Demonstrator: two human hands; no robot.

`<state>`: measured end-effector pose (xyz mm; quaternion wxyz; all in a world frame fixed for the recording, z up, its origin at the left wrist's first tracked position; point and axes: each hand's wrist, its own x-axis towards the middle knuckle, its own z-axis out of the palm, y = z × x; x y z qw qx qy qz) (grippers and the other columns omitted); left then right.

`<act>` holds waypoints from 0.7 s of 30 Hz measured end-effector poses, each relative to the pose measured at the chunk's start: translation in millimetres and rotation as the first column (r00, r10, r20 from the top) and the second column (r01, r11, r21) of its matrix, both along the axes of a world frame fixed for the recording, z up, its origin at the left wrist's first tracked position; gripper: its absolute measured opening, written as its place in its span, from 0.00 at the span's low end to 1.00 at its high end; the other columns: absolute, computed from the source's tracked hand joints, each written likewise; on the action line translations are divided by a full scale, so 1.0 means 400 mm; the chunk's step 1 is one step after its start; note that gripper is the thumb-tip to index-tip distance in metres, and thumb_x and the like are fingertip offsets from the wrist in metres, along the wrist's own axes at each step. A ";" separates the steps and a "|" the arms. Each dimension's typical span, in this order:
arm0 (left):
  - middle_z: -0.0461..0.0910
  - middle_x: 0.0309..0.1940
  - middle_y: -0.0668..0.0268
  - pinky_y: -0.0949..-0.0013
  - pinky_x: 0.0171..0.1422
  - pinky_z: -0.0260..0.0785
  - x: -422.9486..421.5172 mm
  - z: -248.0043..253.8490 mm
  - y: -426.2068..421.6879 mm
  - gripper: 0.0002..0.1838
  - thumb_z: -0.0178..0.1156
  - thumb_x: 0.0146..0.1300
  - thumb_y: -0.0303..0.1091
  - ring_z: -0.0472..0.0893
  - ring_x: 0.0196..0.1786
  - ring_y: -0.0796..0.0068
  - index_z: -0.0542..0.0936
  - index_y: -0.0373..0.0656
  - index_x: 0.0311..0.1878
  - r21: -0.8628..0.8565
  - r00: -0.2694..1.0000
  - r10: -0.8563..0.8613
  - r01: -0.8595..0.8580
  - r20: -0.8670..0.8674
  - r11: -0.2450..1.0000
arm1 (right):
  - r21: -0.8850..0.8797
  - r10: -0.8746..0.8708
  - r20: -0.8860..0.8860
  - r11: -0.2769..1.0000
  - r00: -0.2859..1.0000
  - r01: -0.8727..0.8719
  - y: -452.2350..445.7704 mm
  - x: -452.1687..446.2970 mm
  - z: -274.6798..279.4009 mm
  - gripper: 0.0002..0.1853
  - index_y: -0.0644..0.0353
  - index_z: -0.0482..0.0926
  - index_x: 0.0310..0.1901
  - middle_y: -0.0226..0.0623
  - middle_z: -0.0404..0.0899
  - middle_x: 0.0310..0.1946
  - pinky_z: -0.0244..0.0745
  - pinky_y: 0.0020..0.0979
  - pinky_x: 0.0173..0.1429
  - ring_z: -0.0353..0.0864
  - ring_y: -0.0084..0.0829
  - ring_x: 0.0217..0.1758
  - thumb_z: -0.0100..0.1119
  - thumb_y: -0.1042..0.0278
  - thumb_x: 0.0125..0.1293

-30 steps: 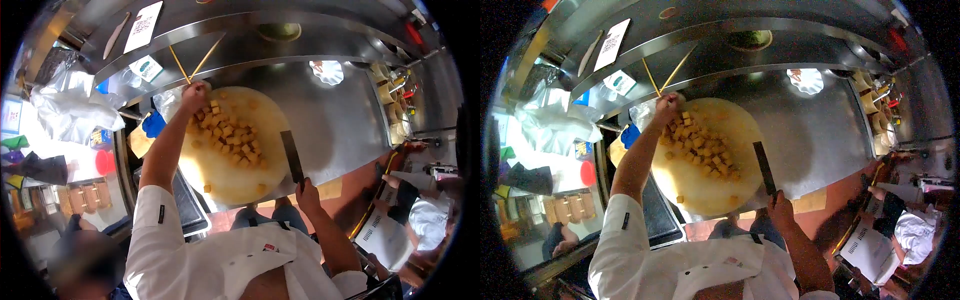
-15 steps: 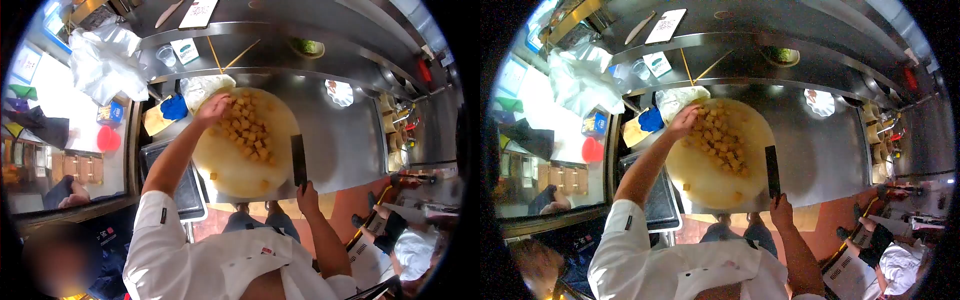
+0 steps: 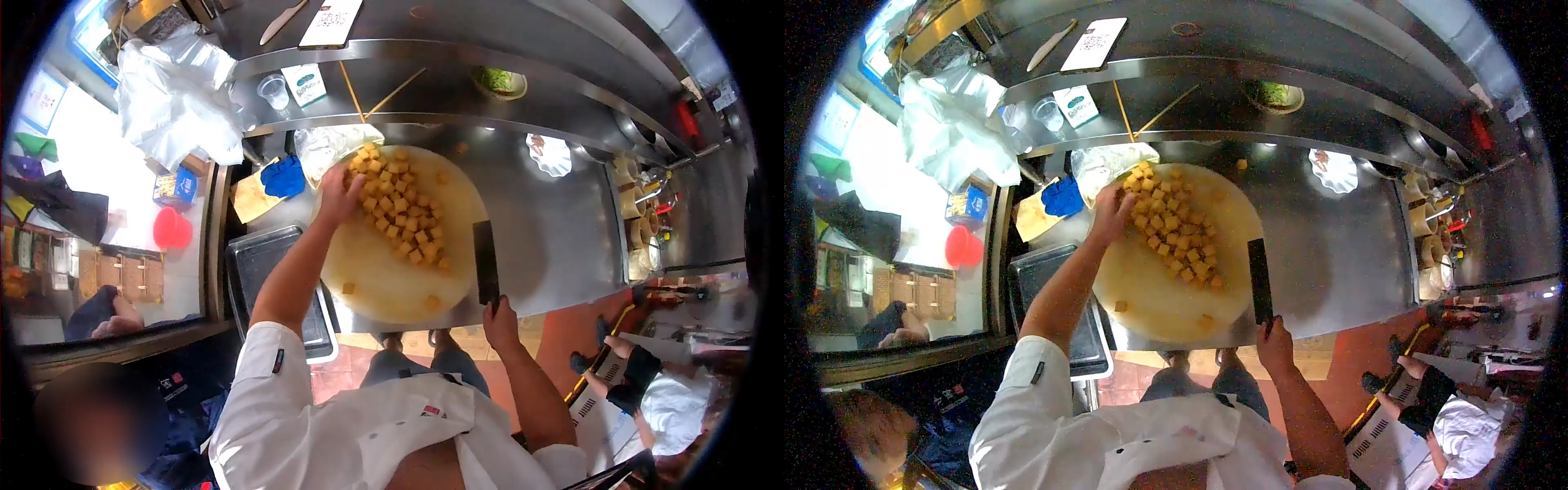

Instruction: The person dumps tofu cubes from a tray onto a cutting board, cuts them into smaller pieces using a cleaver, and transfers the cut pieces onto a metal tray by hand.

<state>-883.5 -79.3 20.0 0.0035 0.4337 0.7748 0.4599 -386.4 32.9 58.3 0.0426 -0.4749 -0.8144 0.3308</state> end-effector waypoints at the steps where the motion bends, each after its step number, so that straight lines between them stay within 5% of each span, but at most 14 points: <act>1: 0.81 0.49 0.50 0.51 0.63 0.67 0.013 0.010 -0.002 0.21 0.65 0.69 0.42 0.78 0.54 0.46 0.79 0.39 0.59 0.016 0.998 -0.026 0.025 0.064 1.000 | -0.016 -0.006 0.028 1.000 1.000 0.006 0.001 -0.002 0.003 0.13 0.67 0.71 0.46 0.62 0.83 0.32 0.78 0.55 0.40 0.84 0.65 0.39 0.56 0.63 0.75; 4: 0.80 0.54 0.49 0.53 0.65 0.68 -0.002 0.064 -0.023 0.22 0.66 0.68 0.40 0.77 0.58 0.46 0.79 0.40 0.61 0.020 0.988 -0.126 0.124 0.089 0.992 | -0.030 -0.015 0.055 0.999 0.998 0.017 0.003 -0.010 0.019 0.13 0.67 0.71 0.46 0.62 0.83 0.32 0.78 0.56 0.40 0.83 0.65 0.39 0.56 0.63 0.75; 6: 0.77 0.60 0.48 0.56 0.70 0.67 -0.044 0.024 -0.009 0.26 0.66 0.69 0.40 0.75 0.63 0.47 0.76 0.39 0.66 0.020 0.994 -0.099 0.100 -0.047 0.995 | -0.037 -0.019 0.061 0.999 0.998 0.022 -0.006 -0.007 0.017 0.13 0.66 0.71 0.46 0.62 0.83 0.32 0.78 0.57 0.40 0.83 0.65 0.39 0.56 0.63 0.75; 13: 0.68 0.74 0.48 0.58 0.82 0.57 -0.111 0.048 0.125 0.37 0.62 0.73 0.50 0.65 0.78 0.49 0.66 0.38 0.76 -0.260 0.933 -0.358 0.335 -0.045 0.906 | -0.001 -0.019 0.102 1.000 0.995 0.020 0.002 0.007 -0.013 0.13 0.65 0.70 0.45 0.59 0.83 0.29 0.77 0.56 0.37 0.84 0.64 0.36 0.56 0.62 0.75; 20: 0.68 0.75 0.49 0.59 0.80 0.60 -0.116 0.033 0.155 0.33 0.63 0.72 0.48 0.67 0.77 0.52 0.71 0.38 0.73 -0.335 0.872 -0.472 0.410 -0.128 0.848 | 0.005 -0.017 0.119 1.000 0.993 0.016 -0.002 -0.002 -0.013 0.13 0.64 0.71 0.44 0.56 0.82 0.27 0.78 0.55 0.36 0.84 0.63 0.34 0.57 0.61 0.75; 21: 0.69 0.74 0.50 0.59 0.78 0.63 -0.101 0.070 0.143 0.31 0.63 0.72 0.45 0.68 0.76 0.54 0.72 0.39 0.72 -0.267 0.889 -0.458 0.447 0.024 0.854 | 0.002 -0.021 0.119 1.000 0.993 0.021 -0.004 -0.004 -0.009 0.13 0.64 0.71 0.44 0.56 0.82 0.27 0.78 0.55 0.36 0.84 0.63 0.34 0.57 0.61 0.75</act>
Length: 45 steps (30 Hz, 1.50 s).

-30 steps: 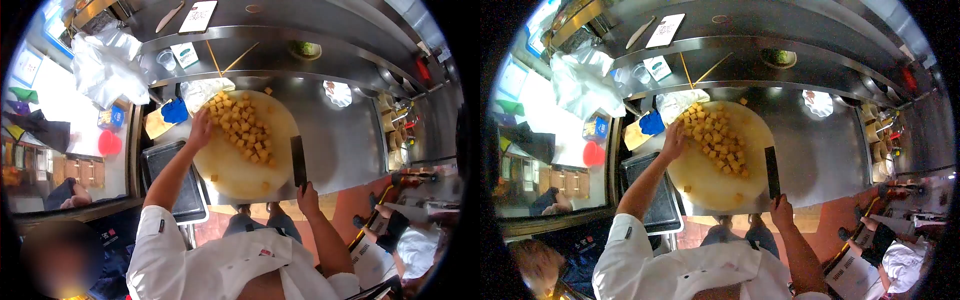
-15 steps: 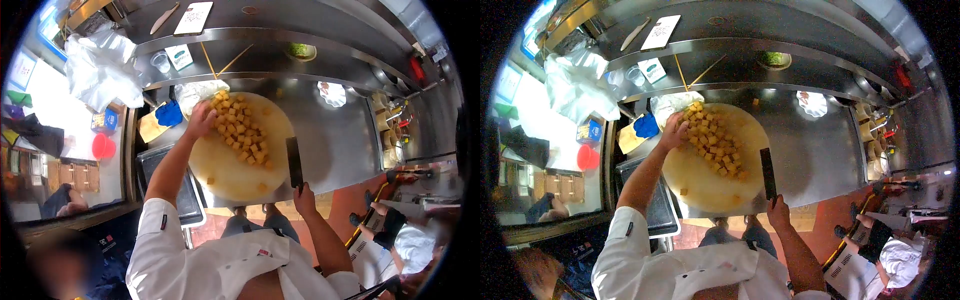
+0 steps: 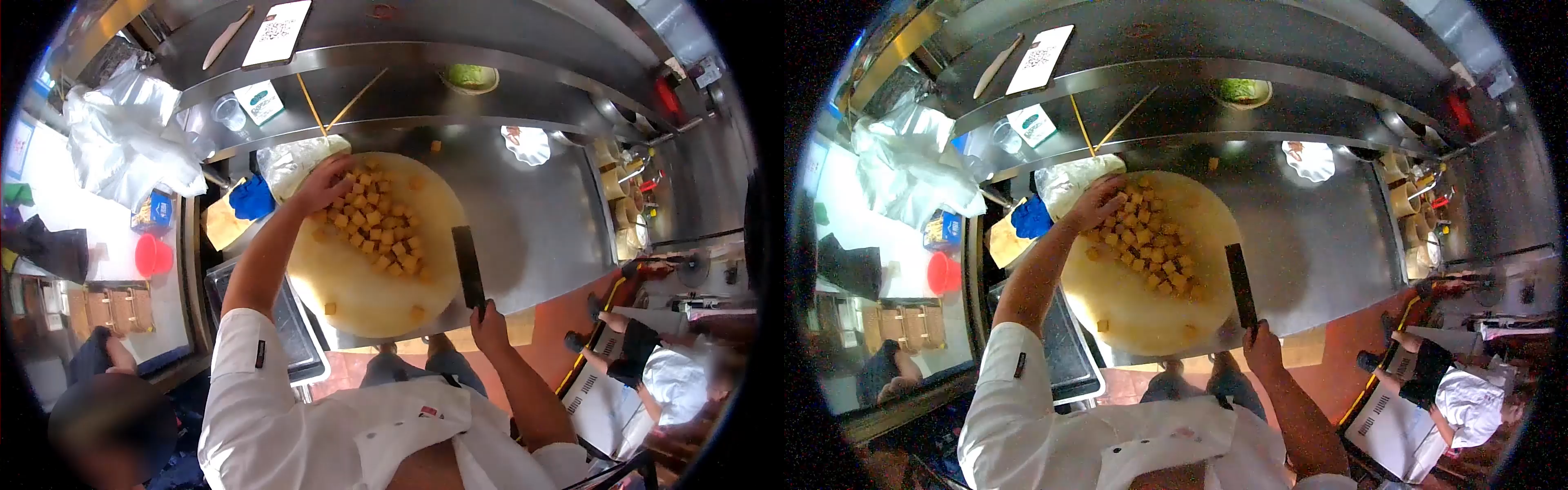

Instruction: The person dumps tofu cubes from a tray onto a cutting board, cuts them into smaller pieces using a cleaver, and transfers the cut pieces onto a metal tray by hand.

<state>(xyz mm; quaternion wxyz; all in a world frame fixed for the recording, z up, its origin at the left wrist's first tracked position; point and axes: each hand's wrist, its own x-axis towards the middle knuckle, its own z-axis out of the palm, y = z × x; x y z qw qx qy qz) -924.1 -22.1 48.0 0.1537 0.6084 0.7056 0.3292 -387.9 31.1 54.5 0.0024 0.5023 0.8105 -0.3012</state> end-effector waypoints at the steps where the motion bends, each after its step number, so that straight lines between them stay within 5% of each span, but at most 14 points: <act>1: 0.70 0.72 0.50 0.60 0.76 0.66 0.010 0.024 -0.011 0.29 0.63 0.72 0.42 0.70 0.74 0.55 0.73 0.39 0.71 -0.007 0.986 0.020 -0.019 0.166 1.000 | 0.005 0.011 -0.013 1.000 1.000 -0.011 0.000 -0.004 0.007 0.13 0.64 0.71 0.44 0.56 0.82 0.27 0.78 0.55 0.36 0.84 0.63 0.34 0.57 0.61 0.75; 8: 0.72 0.69 0.50 0.61 0.72 0.69 0.045 0.032 -0.038 0.26 0.62 0.72 0.37 0.73 0.71 0.55 0.75 0.43 0.71 0.015 0.973 -0.070 0.069 0.219 0.998 | -0.013 -0.002 -0.063 1.000 0.998 0.001 0.001 0.006 0.002 0.13 0.65 0.72 0.45 0.58 0.83 0.30 0.78 0.55 0.38 0.84 0.63 0.37 0.57 0.62 0.74; 10: 0.78 0.63 0.51 0.60 0.69 0.71 0.050 0.075 -0.033 0.20 0.61 0.70 0.33 0.77 0.66 0.52 0.79 0.43 0.64 0.032 0.995 -0.082 0.084 -0.065 0.996 | -0.043 -0.006 -0.061 0.999 0.998 0.003 0.004 0.005 0.011 0.13 0.65 0.72 0.46 0.59 0.83 0.31 0.79 0.56 0.40 0.84 0.63 0.38 0.57 0.61 0.74; 17: 0.82 0.48 0.55 0.53 0.61 0.75 0.130 0.085 0.180 0.13 0.60 0.63 0.29 0.81 0.54 0.49 0.82 0.44 0.51 -0.003 0.986 0.039 -0.040 -0.162 0.999 | -0.101 0.005 -0.073 0.995 0.997 -0.012 0.029 0.017 -0.007 0.14 0.65 0.72 0.46 0.62 0.83 0.32 0.79 0.58 0.43 0.83 0.66 0.39 0.55 0.60 0.75; 19: 0.82 0.51 0.54 0.53 0.63 0.75 0.085 -0.152 0.331 0.16 0.59 0.64 0.30 0.81 0.57 0.48 0.82 0.45 0.55 -0.024 0.964 0.047 -0.042 0.261 0.999 | -0.119 0.051 -0.088 0.991 0.995 -0.061 0.051 0.024 -0.010 0.15 0.66 0.72 0.45 0.62 0.83 0.32 0.79 0.58 0.43 0.83 0.66 0.39 0.56 0.59 0.74; 22: 0.81 0.59 0.54 0.54 0.66 0.74 0.129 -0.239 0.501 0.21 0.57 0.68 0.36 0.79 0.63 0.48 0.80 0.48 0.63 -0.057 0.948 0.050 -0.033 0.314 0.998 | -0.109 0.111 -0.138 0.986 0.984 -0.126 0.086 0.039 -0.052 0.16 0.66 0.73 0.45 0.61 0.83 0.32 0.79 0.58 0.43 0.83 0.65 0.39 0.57 0.58 0.73; 25: 0.79 0.64 0.52 0.55 0.68 0.74 0.194 -0.226 0.630 0.26 0.55 0.70 0.41 0.78 0.66 0.48 0.76 0.50 0.70 -0.467 0.954 0.266 -0.173 0.141 0.867 | -0.087 0.170 -0.205 0.978 0.964 -0.190 0.157 0.046 -0.059 0.16 0.66 0.74 0.47 0.61 0.83 0.33 0.78 0.58 0.44 0.83 0.64 0.38 0.58 0.58 0.73; 27: 0.76 0.68 0.49 0.53 0.73 0.69 0.245 -0.208 0.665 0.27 0.51 0.73 0.46 0.76 0.69 0.48 0.75 0.49 0.72 -0.244 0.852 0.091 -0.248 -0.516 0.937 | -0.300 0.184 -0.198 0.924 0.963 -0.238 0.204 0.058 -0.058 0.17 0.66 0.74 0.48 0.60 0.83 0.34 0.78 0.58 0.44 0.83 0.64 0.38 0.58 0.57 0.73; 30: 0.72 0.71 0.46 0.49 0.79 0.62 0.250 -0.226 0.745 0.29 0.48 0.75 0.51 0.72 0.73 0.49 0.73 0.46 0.72 -0.499 0.876 -0.029 -0.246 -0.481 0.831 | -0.340 0.179 -0.222 0.907 0.958 -0.248 0.261 0.054 -0.048 0.17 0.65 0.75 0.47 0.60 0.83 0.34 0.79 0.56 0.43 0.84 0.62 0.38 0.58 0.56 0.74; 32: 0.72 0.70 0.46 0.48 0.79 0.61 0.259 -0.261 0.718 0.30 0.48 0.75 0.52 0.72 0.73 0.49 0.73 0.44 0.71 -0.605 0.889 -0.061 -0.256 -0.453 0.754 | -0.308 0.219 -0.311 0.897 0.925 -0.316 0.279 0.070 -0.074 0.17 0.65 0.75 0.47 0.59 0.83 0.33 0.79 0.55 0.42 0.84 0.61 0.37 0.59 0.56 0.74; 35: 0.79 0.60 0.49 0.45 0.67 0.70 0.260 -0.315 0.632 0.29 0.59 0.67 0.53 0.78 0.63 0.48 0.76 0.47 0.66 -0.409 0.921 0.232 -0.351 -0.313 0.842 | -0.388 0.190 -0.336 0.864 0.922 -0.320 0.297 0.079 -0.129 0.18 0.65 0.75 0.48 0.55 0.83 0.33 0.79 0.50 0.42 0.85 0.54 0.35 0.59 0.55 0.74; 41: 0.78 0.65 0.56 0.52 0.71 0.69 0.518 0.193 0.353 0.26 0.61 0.70 0.47 0.76 0.68 0.55 0.76 0.49 0.68 -0.642 0.782 -0.080 -0.443 -0.618 0.626 | -0.404 0.162 -0.494 0.827 0.854 -0.390 0.380 0.060 -0.127 0.17 0.65 0.75 0.46 0.50 0.81 0.36 0.78 0.43 0.46 0.83 0.43 0.38 0.61 0.56 0.75; 43: 0.78 0.65 0.55 0.51 0.72 0.67 0.549 0.133 0.171 0.25 0.62 0.69 0.41 0.75 0.68 0.54 0.77 0.46 0.67 -0.362 0.764 0.140 -0.448 -0.630 0.818 | -0.516 0.037 -0.525 0.780 0.850 -0.353 0.404 -0.004 -0.083 0.17 0.64 0.75 0.47 0.52 0.82 0.34 0.78 0.44 0.44 0.83 0.47 0.37 0.61 0.56 0.74; 45: 0.75 0.67 0.53 0.47 0.74 0.64 0.621 0.108 0.035 0.28 0.66 0.66 0.39 0.72 0.70 0.50 0.75 0.44 0.68 -0.109 0.769 0.333 -0.459 -0.545 0.882 | -0.289 0.205 -0.398 0.897 0.894 -0.334 0.430 -0.073 -0.063 0.18 0.64 0.75 0.46 0.55 0.82 0.33 0.79 0.47 0.42 0.84 0.52 0.36 0.60 0.54 0.75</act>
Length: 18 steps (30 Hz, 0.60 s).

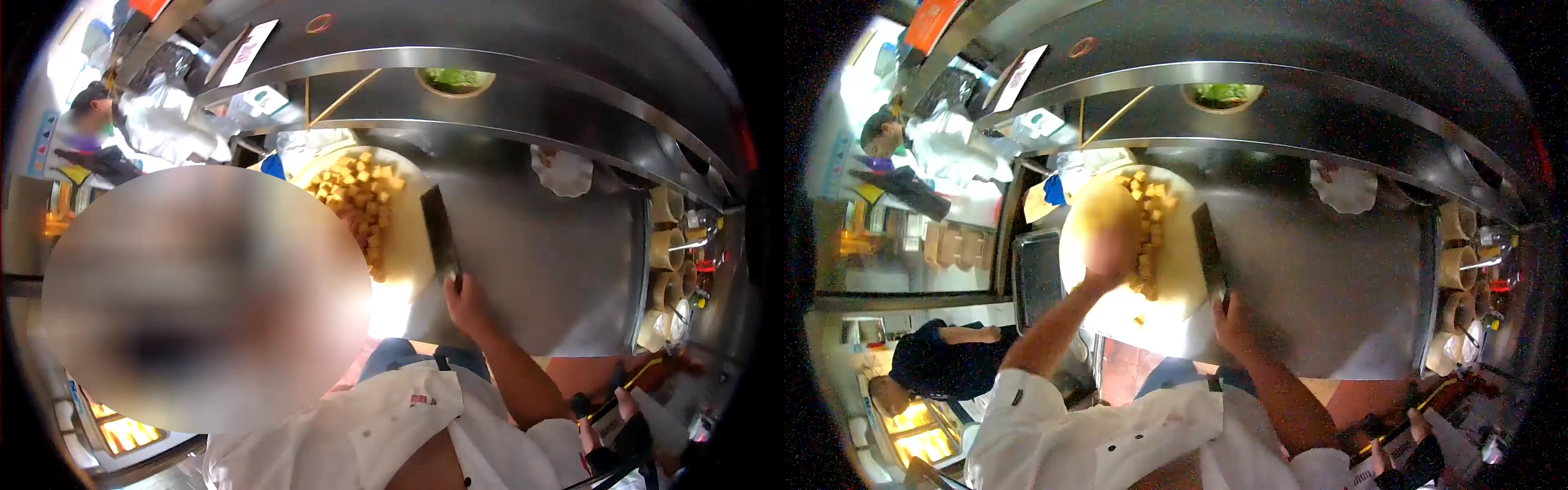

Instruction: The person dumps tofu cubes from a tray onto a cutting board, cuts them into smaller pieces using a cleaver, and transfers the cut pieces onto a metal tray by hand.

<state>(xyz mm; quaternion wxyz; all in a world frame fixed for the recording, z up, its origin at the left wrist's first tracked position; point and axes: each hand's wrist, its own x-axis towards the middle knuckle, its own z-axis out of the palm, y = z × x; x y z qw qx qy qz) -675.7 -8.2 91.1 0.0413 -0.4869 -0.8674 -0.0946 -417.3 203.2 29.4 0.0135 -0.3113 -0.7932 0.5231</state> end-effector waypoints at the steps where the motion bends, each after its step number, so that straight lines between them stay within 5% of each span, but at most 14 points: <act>1: 0.72 0.69 0.51 0.44 0.75 0.61 0.051 -0.004 -0.062 0.32 0.69 0.63 0.39 0.69 0.72 0.47 0.74 0.43 0.70 0.116 0.999 0.019 -0.024 0.044 0.993 | 0.007 0.013 0.001 1.000 1.000 -0.013 0.014 -0.045 0.026 0.18 0.64 0.75 0.46 0.55 0.82 0.33 0.79 0.47 0.42 0.84 0.52 0.36 0.60 0.54 0.75; 3: 0.61 0.75 0.44 0.36 0.77 0.55 0.192 -0.026 -0.170 0.48 0.78 0.53 0.46 0.61 0.76 0.35 0.66 0.43 0.75 0.085 0.968 0.174 -0.192 0.181 0.978 | 0.030 0.061 0.145 0.997 0.988 -0.066 0.044 -0.143 0.084 0.19 0.64 0.74 0.46 0.59 0.83 0.34 0.79 0.54 0.41 0.84 0.59 0.37 0.56 0.53 0.76; 5: 0.47 0.78 0.34 0.30 0.78 0.51 0.278 -0.090 -0.229 0.66 0.82 0.46 0.55 0.53 0.77 0.23 0.52 0.43 0.81 0.009 0.932 0.276 -0.286 0.236 0.958 | 0.166 0.085 0.105 0.981 0.991 -0.101 0.043 -0.211 0.055 0.19 0.65 0.74 0.47 0.60 0.83 0.34 0.78 0.56 0.43 0.84 0.61 0.38 0.53 0.52 0.76; 8: 0.48 0.78 0.36 0.29 0.77 0.52 0.275 -0.134 -0.185 0.68 0.83 0.42 0.56 0.53 0.78 0.26 0.52 0.42 0.81 0.265 0.965 0.193 -0.236 0.180 0.935 | 0.326 0.093 0.110 0.937 0.990 -0.124 0.019 -0.294 0.057 0.19 0.65 0.74 0.50 0.61 0.83 0.35 0.78 0.59 0.45 0.83 0.64 0.40 0.50 0.53 0.77; 12: 0.51 0.79 0.38 0.31 0.76 0.55 0.182 -0.130 -0.088 0.64 0.83 0.40 0.55 0.55 0.78 0.28 0.58 0.45 0.80 0.274 0.972 0.183 -0.218 0.148 0.937 | 0.443 0.076 0.177 0.884 0.981 -0.148 -0.056 -0.337 0.098 0.19 0.65 0.73 0.53 0.61 0.84 0.37 0.78 0.60 0.48 0.83 0.65 0.42 0.48 0.55 0.78; 14: 0.54 0.78 0.39 0.32 0.76 0.55 0.142 -0.123 -0.066 0.59 0.83 0.41 0.54 0.57 0.78 0.31 0.64 0.51 0.78 0.450 0.994 0.025 -0.070 0.104 0.890 | 0.430 0.071 0.219 0.888 0.973 -0.162 -0.093 -0.342 0.112 0.18 0.65 0.73 0.54 0.61 0.84 0.37 0.78 0.60 0.48 0.83 0.64 0.42 0.48 0.56 0.78; 15: 0.63 0.75 0.45 0.21 0.78 0.41 0.140 -0.168 -0.067 0.46 0.73 0.51 0.61 0.55 0.80 0.31 0.74 0.51 0.72 0.416 0.976 0.081 -0.159 0.200 0.895 | 0.402 0.075 0.257 0.898 0.964 -0.177 -0.110 -0.339 0.116 0.18 0.65 0.72 0.54 0.61 0.84 0.38 0.78 0.60 0.49 0.84 0.64 0.43 0.48 0.56 0.78; 18: 0.63 0.75 0.46 0.21 0.79 0.40 0.122 -0.166 -0.023 0.45 0.73 0.51 0.60 0.54 0.81 0.33 0.74 0.53 0.72 0.443 0.975 0.149 -0.209 0.167 0.872 | 0.418 0.074 0.291 0.887 0.954 -0.196 -0.154 -0.322 0.100 0.17 0.64 0.73 0.54 0.60 0.85 0.39 0.78 0.59 0.50 0.84 0.64 0.43 0.48 0.57 0.79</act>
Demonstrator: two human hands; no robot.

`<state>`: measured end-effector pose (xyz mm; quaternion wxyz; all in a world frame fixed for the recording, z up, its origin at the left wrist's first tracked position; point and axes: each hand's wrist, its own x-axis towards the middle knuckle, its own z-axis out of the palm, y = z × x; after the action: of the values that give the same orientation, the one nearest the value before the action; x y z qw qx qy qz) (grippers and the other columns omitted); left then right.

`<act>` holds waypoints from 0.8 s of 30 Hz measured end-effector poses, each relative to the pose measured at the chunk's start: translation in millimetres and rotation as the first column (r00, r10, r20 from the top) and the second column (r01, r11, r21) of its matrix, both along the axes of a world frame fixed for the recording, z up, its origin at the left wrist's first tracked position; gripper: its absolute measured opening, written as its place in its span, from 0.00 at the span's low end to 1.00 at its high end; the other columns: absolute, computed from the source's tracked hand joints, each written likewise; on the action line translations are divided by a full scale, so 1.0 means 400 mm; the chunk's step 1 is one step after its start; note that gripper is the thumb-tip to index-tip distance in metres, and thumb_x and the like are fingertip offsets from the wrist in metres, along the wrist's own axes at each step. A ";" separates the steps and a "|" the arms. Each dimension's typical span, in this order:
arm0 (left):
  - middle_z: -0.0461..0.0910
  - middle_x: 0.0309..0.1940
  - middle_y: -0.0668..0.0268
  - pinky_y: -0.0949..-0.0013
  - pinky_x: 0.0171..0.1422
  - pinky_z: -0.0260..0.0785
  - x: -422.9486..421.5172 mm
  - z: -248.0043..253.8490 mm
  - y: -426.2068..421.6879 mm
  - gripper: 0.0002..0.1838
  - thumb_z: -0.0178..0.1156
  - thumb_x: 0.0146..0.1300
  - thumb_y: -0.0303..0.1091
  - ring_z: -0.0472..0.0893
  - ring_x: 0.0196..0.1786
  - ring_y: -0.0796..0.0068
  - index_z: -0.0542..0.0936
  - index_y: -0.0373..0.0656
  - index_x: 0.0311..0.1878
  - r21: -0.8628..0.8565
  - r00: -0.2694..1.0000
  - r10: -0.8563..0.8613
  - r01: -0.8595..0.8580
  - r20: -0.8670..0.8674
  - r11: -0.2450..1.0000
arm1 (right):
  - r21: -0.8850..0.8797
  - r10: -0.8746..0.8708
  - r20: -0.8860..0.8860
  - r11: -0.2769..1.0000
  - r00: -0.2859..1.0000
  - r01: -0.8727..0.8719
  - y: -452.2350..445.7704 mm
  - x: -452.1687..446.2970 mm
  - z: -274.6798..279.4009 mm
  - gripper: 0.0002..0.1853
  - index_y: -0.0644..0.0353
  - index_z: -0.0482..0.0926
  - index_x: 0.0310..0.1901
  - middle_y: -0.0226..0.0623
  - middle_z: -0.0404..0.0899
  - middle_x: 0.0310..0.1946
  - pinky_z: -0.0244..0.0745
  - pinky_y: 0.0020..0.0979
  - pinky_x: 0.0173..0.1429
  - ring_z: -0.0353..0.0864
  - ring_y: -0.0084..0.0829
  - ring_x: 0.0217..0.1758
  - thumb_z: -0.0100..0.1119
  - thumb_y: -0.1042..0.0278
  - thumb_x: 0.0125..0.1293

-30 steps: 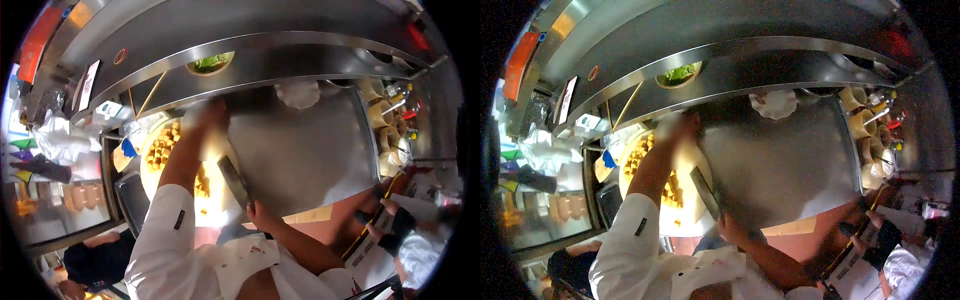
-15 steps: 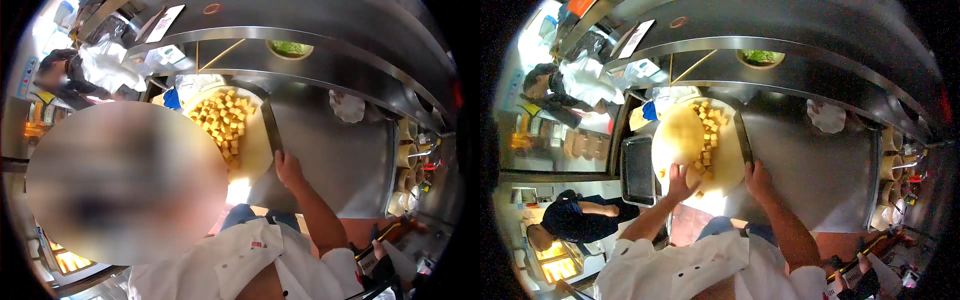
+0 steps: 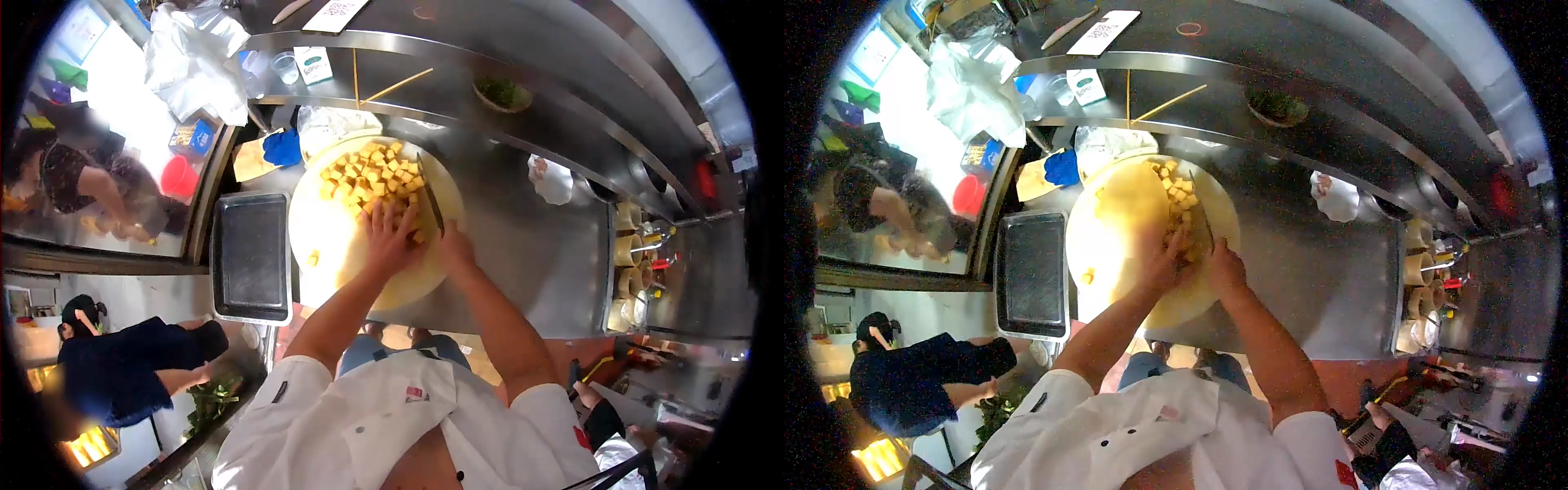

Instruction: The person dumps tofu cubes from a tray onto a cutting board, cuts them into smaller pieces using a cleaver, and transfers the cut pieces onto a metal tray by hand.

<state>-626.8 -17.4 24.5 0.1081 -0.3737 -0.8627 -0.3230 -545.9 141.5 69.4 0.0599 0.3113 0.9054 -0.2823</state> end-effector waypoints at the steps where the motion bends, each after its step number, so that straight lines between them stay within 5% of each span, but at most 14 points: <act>1: 0.63 0.75 0.47 0.19 0.78 0.38 -0.011 -0.006 0.013 0.45 0.72 0.51 0.60 0.54 0.80 0.34 0.74 0.52 0.72 -0.010 1.000 0.018 -0.018 -0.002 1.000 | 0.013 -0.006 -0.003 1.000 1.000 0.006 -0.013 0.008 0.004 0.17 0.64 0.73 0.54 0.60 0.85 0.39 0.78 0.59 0.50 0.84 0.64 0.43 0.48 0.57 0.79; 9: 0.63 0.76 0.51 0.20 0.78 0.37 -0.068 -0.014 0.044 0.48 0.75 0.50 0.59 0.54 0.81 0.39 0.73 0.46 0.72 -0.090 0.994 0.105 -0.108 -0.042 0.990 | 0.005 -0.125 -0.090 0.992 0.988 0.126 -0.056 0.041 -0.033 0.15 0.63 0.75 0.53 0.61 0.84 0.40 0.77 0.58 0.51 0.83 0.64 0.46 0.50 0.59 0.77; 12: 0.66 0.74 0.52 0.28 0.79 0.46 -0.078 0.056 -0.020 0.45 0.77 0.49 0.56 0.60 0.78 0.40 0.75 0.45 0.69 -0.065 0.999 -0.004 0.007 0.047 0.998 | 0.016 -0.096 -0.105 0.995 0.990 0.099 -0.046 0.097 -0.004 0.16 0.63 0.76 0.53 0.60 0.84 0.42 0.77 0.58 0.50 0.83 0.64 0.47 0.51 0.59 0.76; 16: 0.75 0.61 0.53 0.45 0.69 0.64 -0.121 0.067 -0.290 0.34 0.76 0.53 0.49 0.72 0.65 0.47 0.78 0.44 0.61 -0.050 0.998 0.057 -0.055 0.038 0.997 | -0.044 -0.112 -0.139 0.993 0.984 0.107 -0.047 0.202 0.026 0.16 0.63 0.77 0.53 0.58 0.85 0.42 0.77 0.55 0.49 0.83 0.63 0.46 0.52 0.59 0.75; 20: 0.79 0.53 0.55 0.52 0.63 0.70 -0.105 0.045 -0.502 0.22 0.72 0.58 0.41 0.76 0.59 0.51 0.81 0.42 0.54 -0.235 0.973 0.215 -0.189 0.090 0.953 | -0.056 -0.145 -0.129 0.989 0.981 0.139 -0.091 0.324 0.038 0.16 0.63 0.76 0.52 0.58 0.85 0.39 0.79 0.52 0.47 0.84 0.62 0.44 0.55 0.58 0.75; 24: 0.82 0.42 0.56 0.54 0.55 0.76 -0.084 -0.008 -0.493 0.10 0.67 0.62 0.31 0.80 0.50 0.51 0.84 0.40 0.45 -0.131 0.973 0.083 -0.056 0.216 0.990 | -0.111 -0.185 -0.056 0.978 0.981 0.178 -0.145 0.399 0.082 0.15 0.63 0.75 0.49 0.59 0.84 0.38 0.79 0.52 0.45 0.83 0.63 0.42 0.57 0.58 0.75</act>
<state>-660.4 -214.4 21.3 -0.0005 -0.3111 -0.9003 -0.3044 -386.1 83.4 102.3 0.0203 0.3794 0.8585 -0.3444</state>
